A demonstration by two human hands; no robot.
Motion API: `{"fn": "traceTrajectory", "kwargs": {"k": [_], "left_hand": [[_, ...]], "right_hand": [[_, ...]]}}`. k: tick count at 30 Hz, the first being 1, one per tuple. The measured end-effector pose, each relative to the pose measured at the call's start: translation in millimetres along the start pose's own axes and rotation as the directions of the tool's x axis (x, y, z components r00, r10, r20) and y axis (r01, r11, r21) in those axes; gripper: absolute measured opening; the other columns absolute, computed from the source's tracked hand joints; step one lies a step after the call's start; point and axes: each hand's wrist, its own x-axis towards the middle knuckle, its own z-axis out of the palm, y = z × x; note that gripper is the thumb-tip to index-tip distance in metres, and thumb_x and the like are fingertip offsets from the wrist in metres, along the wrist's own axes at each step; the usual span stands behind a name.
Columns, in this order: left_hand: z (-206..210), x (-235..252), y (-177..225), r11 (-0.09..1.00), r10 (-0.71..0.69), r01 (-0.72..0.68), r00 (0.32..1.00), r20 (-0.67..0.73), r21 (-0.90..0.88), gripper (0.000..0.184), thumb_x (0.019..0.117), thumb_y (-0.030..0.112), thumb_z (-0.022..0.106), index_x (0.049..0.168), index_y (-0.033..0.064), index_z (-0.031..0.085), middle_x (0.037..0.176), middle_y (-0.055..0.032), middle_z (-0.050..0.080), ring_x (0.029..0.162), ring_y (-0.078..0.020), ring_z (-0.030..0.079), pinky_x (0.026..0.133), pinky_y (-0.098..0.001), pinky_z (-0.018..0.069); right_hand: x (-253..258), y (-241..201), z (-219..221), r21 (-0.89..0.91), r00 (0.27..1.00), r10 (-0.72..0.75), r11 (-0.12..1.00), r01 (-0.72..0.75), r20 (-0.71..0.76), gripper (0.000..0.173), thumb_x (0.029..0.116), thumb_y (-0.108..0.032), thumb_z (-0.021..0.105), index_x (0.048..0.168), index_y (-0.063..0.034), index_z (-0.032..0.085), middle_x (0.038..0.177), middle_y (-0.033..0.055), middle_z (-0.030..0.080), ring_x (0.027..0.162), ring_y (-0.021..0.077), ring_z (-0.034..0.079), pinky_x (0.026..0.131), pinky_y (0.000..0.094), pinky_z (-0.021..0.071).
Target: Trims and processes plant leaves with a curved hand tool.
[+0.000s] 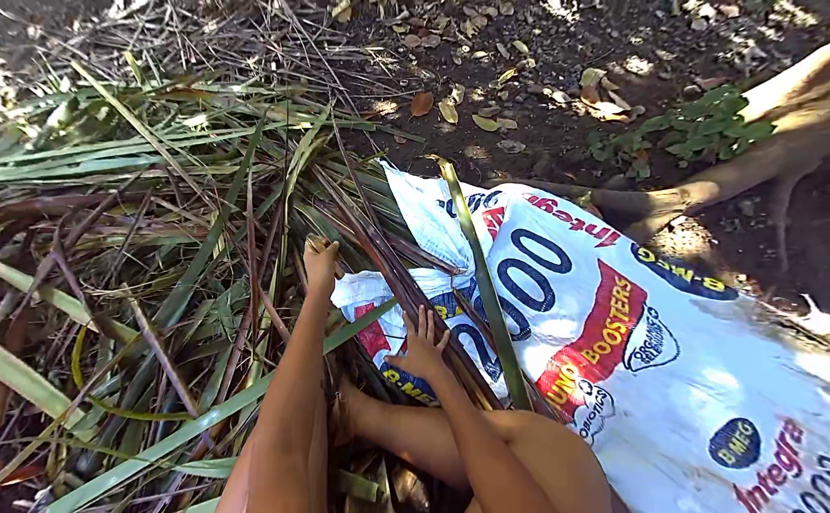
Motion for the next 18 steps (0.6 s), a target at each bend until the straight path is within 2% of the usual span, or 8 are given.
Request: {"fn": "traceTrajectory", "kwargs": {"k": [5, 8, 10, 12, 14, 16, 18], "left_hand": [[-9, -8, 90, 0.979, 0.195, -0.197, 0.980, -0.031, -0.057, 0.026, 0.0941, -0.005, 0.063, 0.117, -0.0022, 0.050, 0.101, -0.0096, 0.057, 0.086, -0.0118, 0.058, 0.079, -0.0292, 0.0523], [-18, -21, 136, 0.948, 0.300, -0.302, 0.953, -0.037, -0.099, 0.025, 0.0925, -0.007, 0.064, 0.113, -0.0002, 0.051, 0.095, -0.0066, 0.059, 0.080, -0.0100, 0.060, 0.075, -0.0273, 0.0534], [-25, -36, 163, 0.918, 0.367, -0.371, 0.929, -0.055, -0.137, 0.022, 0.0924, -0.006, 0.065, 0.108, 0.0023, 0.051, 0.091, -0.0039, 0.059, 0.077, -0.0087, 0.060, 0.073, -0.0262, 0.0540], [-34, -63, 191, 0.875, 0.457, -0.461, 0.887, -0.061, -0.152, 0.021, 0.0926, -0.006, 0.065, 0.104, 0.0050, 0.051, 0.089, -0.0009, 0.060, 0.078, -0.0069, 0.062, 0.075, -0.0254, 0.0553], [-45, -99, 218, 0.808, 0.572, -0.574, 0.818, -0.057, -0.131, 0.022, 0.0916, -0.006, 0.065, 0.100, 0.0080, 0.050, 0.086, 0.0032, 0.061, 0.076, -0.0035, 0.062, 0.072, -0.0223, 0.0555], [-63, -135, 239, 0.737, 0.666, -0.666, 0.744, -0.046, -0.113, 0.025, 0.0905, -0.007, 0.064, 0.096, 0.0122, 0.049, 0.084, 0.0074, 0.061, 0.074, -0.0003, 0.062, 0.070, -0.0198, 0.0554], [-84, -170, 254, 0.679, 0.727, -0.728, 0.685, -0.050, -0.097, 0.026, 0.0914, -0.006, 0.063, 0.095, 0.0152, 0.048, 0.085, 0.0094, 0.062, 0.073, 0.0018, 0.061, 0.068, -0.0173, 0.0543]], "right_hand": [[1, 0, -2, 0.035, 0.999, -0.034, 0.999, 0.035, -0.028, 0.115, 0.0828, -0.057, 0.078, 0.166, -0.0167, 0.009, 0.170, 0.0163, -0.016, 0.156, 0.0362, -0.019, 0.115, 0.0735, -0.0107], [0, -2, -7, 0.048, 0.998, -0.053, 0.997, 0.055, -0.035, 0.116, 0.0826, -0.055, 0.079, 0.166, -0.0163, 0.009, 0.170, 0.0165, -0.016, 0.155, 0.0373, -0.021, 0.115, 0.0737, -0.0117], [-3, -7, -14, 0.045, 0.998, -0.053, 0.998, 0.054, -0.032, 0.112, 0.0843, -0.052, 0.079, 0.166, -0.0154, 0.012, 0.170, 0.0175, -0.014, 0.156, 0.0387, -0.019, 0.115, 0.0748, -0.0091], [-12, -19, -32, 0.041, 0.999, -0.024, 0.999, 0.026, -0.037, 0.102, 0.0895, -0.048, 0.075, 0.165, -0.0127, 0.017, 0.171, 0.0198, -0.008, 0.157, 0.0408, -0.012, 0.117, 0.0737, -0.0016], [-31, -39, -59, 0.103, 0.988, -0.038, 0.993, 0.054, -0.151, 0.090, 0.0939, -0.041, 0.072, 0.161, -0.0030, 0.026, 0.169, 0.0277, 0.005, 0.156, 0.0465, 0.004, 0.119, 0.0701, 0.0106], [-58, -64, -81, 0.167, 0.914, -0.122, 0.966, 0.200, -0.388, 0.085, 0.0949, -0.036, 0.071, 0.159, 0.0016, 0.029, 0.166, 0.0312, 0.014, 0.153, 0.0496, 0.018, 0.119, 0.0671, 0.0197], [-85, -94, -95, 0.107, 0.740, -0.291, 0.893, 0.438, -0.606, 0.085, 0.0919, -0.034, 0.075, 0.156, 0.0039, 0.034, 0.163, 0.0339, 0.022, 0.149, 0.0526, 0.027, 0.117, 0.0674, 0.0238]]}}
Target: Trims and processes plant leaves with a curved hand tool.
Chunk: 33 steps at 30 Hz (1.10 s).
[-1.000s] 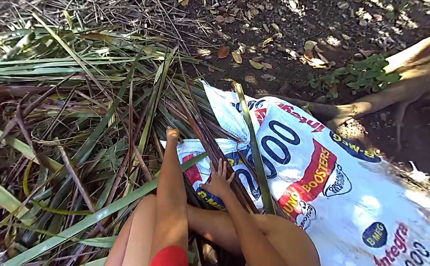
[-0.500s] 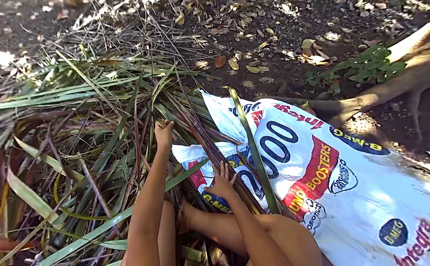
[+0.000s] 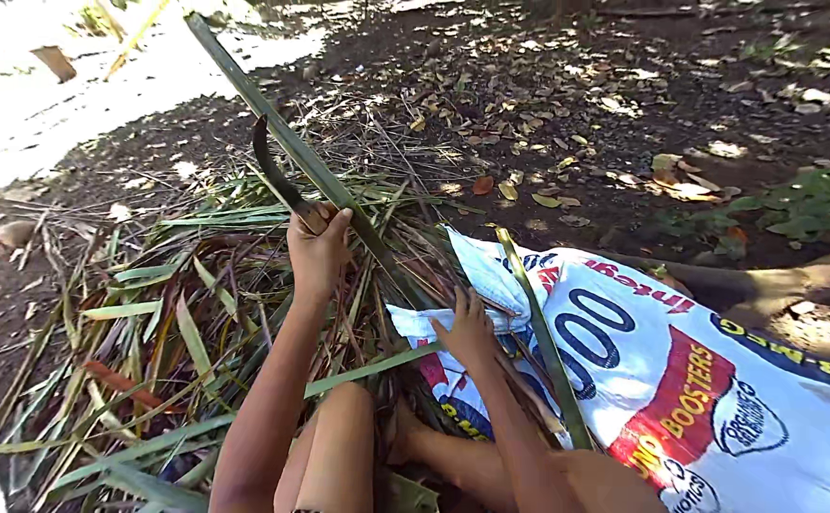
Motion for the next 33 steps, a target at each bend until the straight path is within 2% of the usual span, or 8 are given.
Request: {"fn": "traceTrajectory", "kwargs": {"k": [2, 5, 8, 11, 14, 18, 23, 33], "left_hand": [[-22, -15, 34, 0.998, 0.065, -0.065, 0.998, -0.005, 0.000, 0.025, 0.0929, -0.003, 0.065, 0.096, 0.0176, 0.050, 0.088, 0.0102, 0.063, 0.076, 0.0016, 0.063, 0.069, -0.0180, 0.0561], [-54, -41, 79, 0.972, 0.205, -0.210, 0.977, -0.058, -0.102, 0.031, 0.0887, -0.006, 0.066, 0.094, 0.0204, 0.051, 0.086, 0.0126, 0.066, 0.077, 0.0007, 0.066, 0.070, -0.0200, 0.0594], [-109, -57, 119, 0.899, 0.398, -0.415, 0.908, -0.132, -0.143, 0.030, 0.0882, -0.002, 0.072, 0.093, 0.0238, 0.058, 0.091, 0.0107, 0.071, 0.086, -0.0061, 0.071, 0.082, -0.0290, 0.0625], [-172, -64, 150, 0.843, 0.490, -0.534, 0.814, -0.312, -0.069, 0.029, 0.0891, -0.004, 0.069, 0.094, 0.0214, 0.056, 0.090, 0.0084, 0.070, 0.086, -0.0097, 0.072, 0.083, -0.0332, 0.0626], [-225, -74, 165, 0.855, 0.470, -0.518, 0.751, -0.464, 0.027, 0.027, 0.0907, -0.006, 0.065, 0.095, 0.0176, 0.053, 0.085, 0.0084, 0.069, 0.084, -0.0089, 0.071, 0.083, -0.0336, 0.0624], [-276, -83, 171, 0.896, 0.287, -0.435, 0.717, -0.636, -0.085, 0.024, 0.0936, -0.009, 0.060, 0.092, 0.0124, 0.050, 0.080, 0.0035, 0.067, 0.076, -0.0073, 0.069, 0.077, -0.0265, 0.0603], [-322, -91, 171, 0.881, 0.031, -0.354, 0.705, -0.708, -0.314, 0.019, 0.0976, -0.005, 0.057, 0.097, 0.0116, 0.048, 0.089, 0.0002, 0.066, 0.078, -0.0071, 0.066, 0.075, -0.0242, 0.0568], [-345, -102, 168, 0.925, -0.003, -0.274, 0.686, -0.728, -0.263, 0.018, 0.0964, -0.002, 0.063, 0.092, 0.0088, 0.050, 0.081, -0.0008, 0.062, 0.073, -0.0094, 0.065, 0.074, -0.0274, 0.0589]], "right_hand": [[1, -44, -8, 0.081, 0.964, -0.261, 0.961, 0.264, -0.049, 0.086, 0.0885, -0.035, 0.078, 0.153, 0.0055, 0.039, 0.160, 0.0346, 0.028, 0.146, 0.0542, 0.031, 0.116, 0.0672, 0.0278], [0, -115, -13, 0.296, 0.877, -0.458, 0.866, 0.403, 0.147, 0.069, 0.0964, -0.029, 0.071, 0.151, 0.0022, 0.043, 0.155, 0.0275, 0.042, 0.142, 0.0446, 0.042, 0.117, 0.0600, 0.0335], [0, -169, -15, 0.413, 0.713, -0.690, 0.691, 0.594, 0.129, 0.033, 0.1020, -0.023, 0.064, 0.124, 0.0016, 0.064, 0.105, 0.0190, 0.071, 0.094, 0.0279, 0.070, 0.085, 0.0502, 0.0563], [-3, -208, -22, 0.412, 0.506, -0.857, 0.497, 0.764, 0.096, 0.019, 0.1000, -0.016, 0.065, 0.104, 0.0020, 0.069, 0.088, 0.0107, 0.068, 0.076, 0.0146, 0.065, 0.073, 0.0374, 0.0561], [-10, -240, -30, 0.355, 0.411, -0.906, 0.419, 0.836, 0.102, 0.030, 0.0980, -0.030, 0.063, 0.098, -0.0010, 0.071, 0.082, 0.0013, 0.067, 0.071, -0.0005, 0.059, 0.069, 0.0223, 0.0530], [-4, -268, -39, 0.376, 0.353, -0.880, 0.458, 0.805, 0.317, 0.040, 0.1017, -0.042, 0.053, 0.098, -0.0067, 0.073, 0.067, -0.0148, 0.058, 0.059, -0.0109, 0.053, 0.057, 0.0095, 0.0462], [-4, -306, -52, 0.322, 0.322, -0.654, 0.667, 0.672, 0.685, 0.035, 0.1049, -0.026, 0.044, 0.096, -0.0093, 0.073, 0.059, -0.0164, 0.057, 0.050, -0.0055, 0.054, 0.049, 0.0126, 0.0462], [-29, -282, -61, 0.231, 0.239, -0.368, 0.860, 0.454, 0.899, 0.035, 0.1024, -0.029, 0.045, 0.085, -0.0176, 0.073, 0.057, -0.0137, 0.062, 0.047, -0.0010, 0.058, 0.045, 0.0166, 0.0489]]}}
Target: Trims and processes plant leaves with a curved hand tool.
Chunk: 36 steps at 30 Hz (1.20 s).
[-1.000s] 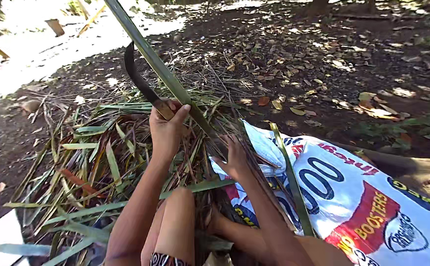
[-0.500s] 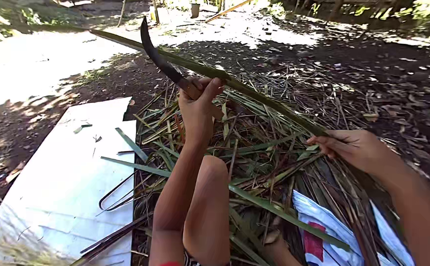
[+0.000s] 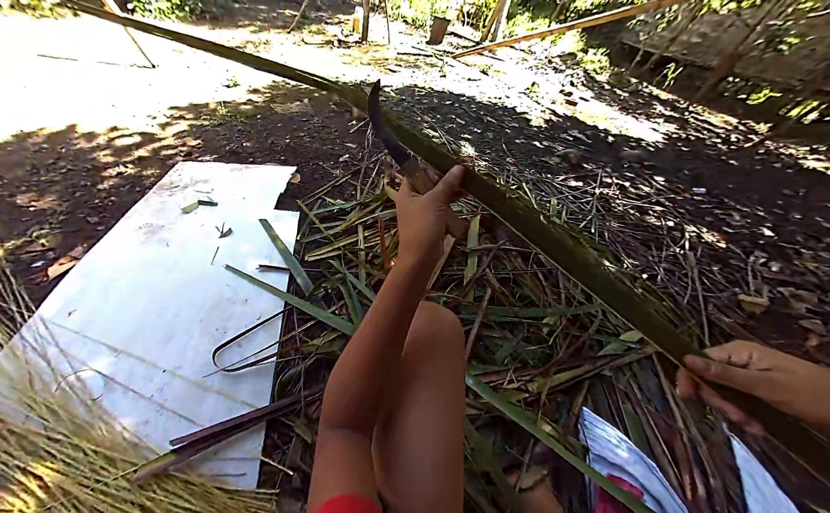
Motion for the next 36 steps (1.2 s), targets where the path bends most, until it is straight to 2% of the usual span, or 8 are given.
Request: {"fn": "traceTrajectory", "kwargs": {"k": [4, 7, 16, 19, 23, 27, 30, 36], "left_hand": [[-7, 15, -12, 0.997, -0.051, 0.055, 0.997, -0.060, 0.060, 0.017, 0.0959, -0.002, 0.065, 0.096, 0.0069, 0.050, 0.080, -0.0014, 0.060, 0.071, -0.0103, 0.064, 0.073, -0.0279, 0.0587], [-8, 16, -27, 0.986, -0.105, 0.111, 0.993, -0.053, 0.123, 0.016, 0.0953, -0.001, 0.066, 0.098, 0.0051, 0.052, 0.081, -0.0029, 0.061, 0.071, -0.0111, 0.065, 0.073, -0.0283, 0.0586], [11, 11, -52, 0.921, -0.389, 0.389, 0.921, 0.009, -0.020, 0.011, 0.1006, 0.001, 0.057, 0.104, 0.0075, 0.050, 0.084, -0.0025, 0.061, 0.066, -0.0078, 0.062, 0.064, -0.0220, 0.0563], [11, 11, -61, 0.910, -0.411, 0.413, 0.911, 0.039, -0.044, 0.011, 0.1011, 0.002, 0.057, 0.105, 0.0081, 0.049, 0.087, -0.0027, 0.061, 0.071, -0.0083, 0.063, 0.068, -0.0228, 0.0567], [15, 8, -67, 0.902, -0.428, 0.429, 0.903, 0.022, -0.043, 0.012, 0.1003, 0.001, 0.058, 0.103, 0.0089, 0.049, 0.086, -0.0023, 0.061, 0.069, -0.0085, 0.063, 0.067, -0.0229, 0.0576], [17, 2, -65, 0.885, -0.463, 0.463, 0.886, 0.017, -0.052, 0.012, 0.1012, 0.002, 0.057, 0.105, 0.0092, 0.048, 0.086, -0.0026, 0.060, 0.068, -0.0084, 0.063, 0.066, -0.0224, 0.0577], [20, -2, -65, 0.876, -0.480, 0.479, 0.877, 0.002, -0.060, 0.013, 0.1004, 0.001, 0.057, 0.103, 0.0098, 0.048, 0.085, -0.0024, 0.060, 0.067, -0.0082, 0.063, 0.065, -0.0219, 0.0574], [18, -7, -70, 0.846, -0.533, 0.532, 0.846, -0.002, -0.008, 0.011, 0.1015, 0.005, 0.057, 0.110, 0.0079, 0.051, 0.090, -0.0038, 0.062, 0.071, -0.0079, 0.064, 0.066, -0.0211, 0.0575]], "right_hand": [[-19, 24, 6, 0.061, 0.999, 0.026, 0.998, -0.024, -0.025, 0.038, 0.1034, -0.034, 0.045, 0.075, -0.0223, 0.068, 0.054, -0.0143, 0.058, 0.045, -0.0030, 0.054, 0.042, 0.0143, 0.0439], [-30, 35, 14, 0.088, 0.997, 0.012, 0.996, -0.005, -0.075, 0.041, 0.1041, -0.025, 0.041, 0.070, -0.0220, 0.064, 0.054, -0.0139, 0.057, 0.043, -0.0039, 0.051, 0.041, 0.0130, 0.0411], [-49, 69, 23, 0.183, 0.993, -0.025, 0.982, 0.045, -0.113, 0.044, 0.1041, -0.024, 0.040, 0.066, -0.0242, 0.062, 0.053, -0.0149, 0.054, 0.042, -0.0055, 0.047, 0.040, 0.0125, 0.0355], [-50, 77, 22, 0.197, 0.994, -0.020, 0.980, 0.042, -0.109, 0.043, 0.1035, -0.026, 0.041, 0.065, -0.0240, 0.061, 0.052, -0.0143, 0.054, 0.042, -0.0051, 0.046, 0.040, 0.0123, 0.0352], [-53, 85, 20, 0.214, 0.996, 0.000, 0.977, 0.020, -0.094, 0.041, 0.1011, -0.038, 0.049, 0.064, -0.0250, 0.062, 0.051, -0.0137, 0.053, 0.040, -0.0050, 0.045, 0.038, 0.0120, 0.0341], [-58, 86, 23, 0.229, 0.996, 0.023, 0.973, -0.003, -0.087, 0.042, 0.1009, -0.035, 0.047, 0.063, -0.0243, 0.061, 0.050, -0.0132, 0.052, 0.039, -0.0048, 0.045, 0.037, 0.0120, 0.0332], [-61, 86, 22, 0.246, 0.998, 0.030, 0.969, -0.014, -0.060, 0.042, 0.1002, -0.039, 0.050, 0.063, -0.0241, 0.061, 0.049, -0.0128, 0.051, 0.039, -0.0049, 0.043, 0.037, 0.0117, 0.0323], [-69, 87, 24, 0.273, 0.999, 0.041, 0.961, -0.035, -0.018, 0.042, 0.1003, -0.040, 0.050, 0.063, -0.0234, 0.060, 0.048, -0.0124, 0.048, 0.037, -0.0047, 0.042, 0.035, 0.0120, 0.0315]]}}
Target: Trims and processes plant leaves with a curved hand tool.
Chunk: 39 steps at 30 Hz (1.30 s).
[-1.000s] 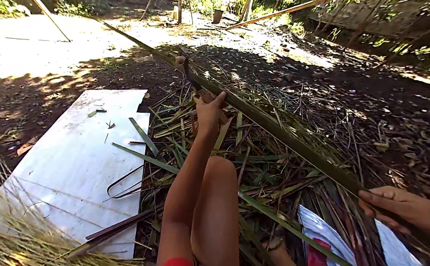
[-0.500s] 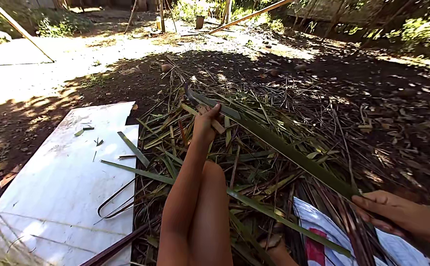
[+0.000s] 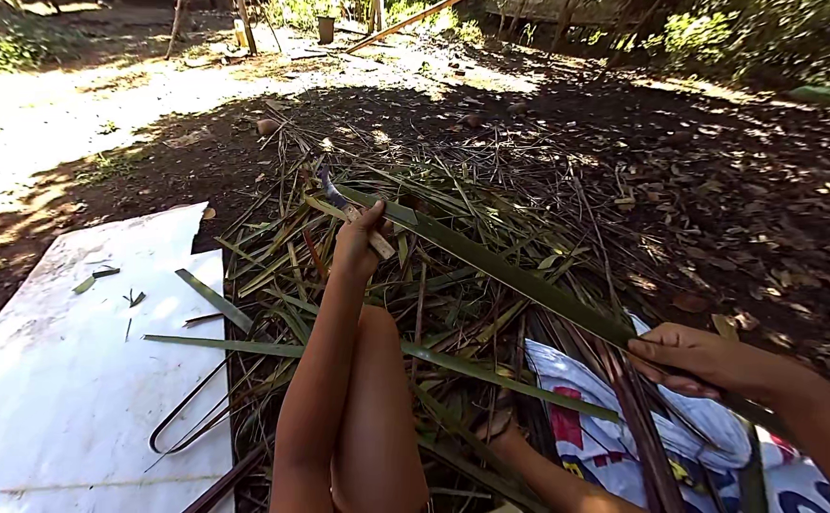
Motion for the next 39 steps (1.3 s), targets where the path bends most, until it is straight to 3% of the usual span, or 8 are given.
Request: {"fn": "traceTrajectory", "kwargs": {"k": [6, 12, 19, 23, 29, 32, 37, 39], "left_hand": [[2, -3, -4, 0.994, -0.035, 0.034, 0.999, 0.000, 0.101, 0.009, 0.1024, 0.009, 0.057, 0.110, 0.0073, 0.053, 0.083, -0.0034, 0.063, 0.063, -0.0069, 0.063, 0.059, -0.0199, 0.0562], [0, -13, -40, 0.812, -0.011, -0.085, 0.987, 0.162, 0.577, 0.022, 0.1062, 0.028, 0.056, 0.105, 0.0053, 0.055, 0.071, -0.0006, 0.060, 0.046, -0.0048, 0.050, 0.045, -0.0202, 0.0477], [23, -51, -103, 0.740, -0.359, 0.029, 0.862, 0.358, 0.671, 0.029, 0.1057, 0.014, 0.055, 0.128, -0.0047, 0.049, 0.107, -0.0145, 0.069, 0.094, -0.0201, 0.073, 0.083, -0.0360, 0.0611], [24, -64, -108, 0.739, -0.413, 0.096, 0.847, 0.335, 0.667, 0.027, 0.1091, 0.014, 0.046, 0.129, -0.0055, 0.046, 0.097, -0.0133, 0.072, 0.084, -0.0186, 0.073, 0.077, -0.0335, 0.0616], [7, -34, -107, 0.778, -0.370, 0.249, 0.924, 0.100, 0.577, 0.020, 0.1091, 0.010, 0.046, 0.122, -0.0042, 0.047, 0.081, -0.0102, 0.066, 0.065, -0.0150, 0.067, 0.062, -0.0280, 0.0585], [16, -7, -94, 0.789, -0.273, 0.241, 0.961, -0.028, 0.565, 0.021, 0.1106, 0.016, 0.044, 0.114, -0.0031, 0.050, 0.074, -0.0068, 0.060, 0.055, -0.0110, 0.060, 0.053, -0.0231, 0.0539], [24, 80, -79, 0.570, -0.044, 0.011, 0.999, 0.017, 0.822, 0.037, 0.1118, 0.029, 0.041, 0.120, -0.0037, 0.057, 0.084, -0.0115, 0.063, 0.070, -0.0173, 0.062, 0.070, -0.0365, 0.0537], [14, 113, -79, 0.471, 0.015, -0.008, 1.000, 0.001, 0.882, 0.039, 0.1125, 0.031, 0.038, 0.121, -0.0039, 0.055, 0.090, -0.0136, 0.065, 0.074, -0.0197, 0.065, 0.073, -0.0392, 0.0558]], "right_hand": [[-8, 2, 0, 0.021, 1.000, 0.014, 1.000, -0.014, 0.001, 0.042, 0.1003, -0.040, 0.051, 0.063, -0.0231, 0.060, 0.048, -0.0122, 0.047, 0.037, -0.0046, 0.042, 0.035, 0.0117, 0.0316], [5, -37, 35, 0.018, 0.974, -0.049, 0.998, 0.055, -0.222, 0.038, 0.1101, -0.024, 0.030, 0.084, -0.0162, 0.057, 0.061, -0.0120, 0.052, 0.046, -0.0035, 0.045, 0.046, 0.0119, 0.0386], [125, -131, 61, 0.374, 0.839, 0.017, 0.900, 0.225, -0.544, 0.029, 0.1130, -0.020, 0.035, 0.120, -0.0002, 0.055, 0.083, 0.0006, 0.056, 0.064, 0.0060, 0.055, 0.062, 0.0221, 0.0512], [195, -170, 47, 0.433, 0.802, 0.004, 0.843, 0.319, -0.598, 0.031, 0.1129, -0.020, 0.037, 0.129, 0.0016, 0.052, 0.089, 0.0041, 0.060, 0.069, 0.0077, 0.058, 0.065, 0.0228, 0.0514], [269, -163, 35, 0.440, 0.869, -0.015, 0.858, 0.265, -0.494, 0.033, 0.1126, -0.023, 0.039, 0.131, 0.0002, 0.053, 0.092, 0.0055, 0.064, 0.073, 0.0091, 0.061, 0.069, 0.0252, 0.0516], [279, -137, 36, 0.373, 0.907, -0.099, 0.889, 0.265, -0.409, 0.045, 0.1126, -0.035, 0.036, 0.143, -0.0036, 0.049, 0.114, 0.0131, 0.066, 0.092, 0.0178, 0.064, 0.082, 0.0354, 0.0534], [226, -106, 80, 0.511, 1.000, -0.023, 0.859, 0.018, 0.003, 0.066, 0.1106, -0.052, 0.018, 0.137, 0.0009, 0.049, 0.111, 0.0137, 0.064, 0.096, 0.0197, 0.067, 0.086, 0.0353, 0.0552], [209, -100, 107, 0.572, 0.991, -0.070, 0.820, -0.006, 0.111, 0.058, 0.1116, -0.046, 0.016, 0.130, -0.0020, 0.049, 0.098, 0.0076, 0.069, 0.087, 0.0141, 0.071, 0.081, 0.0287, 0.0580]]}}
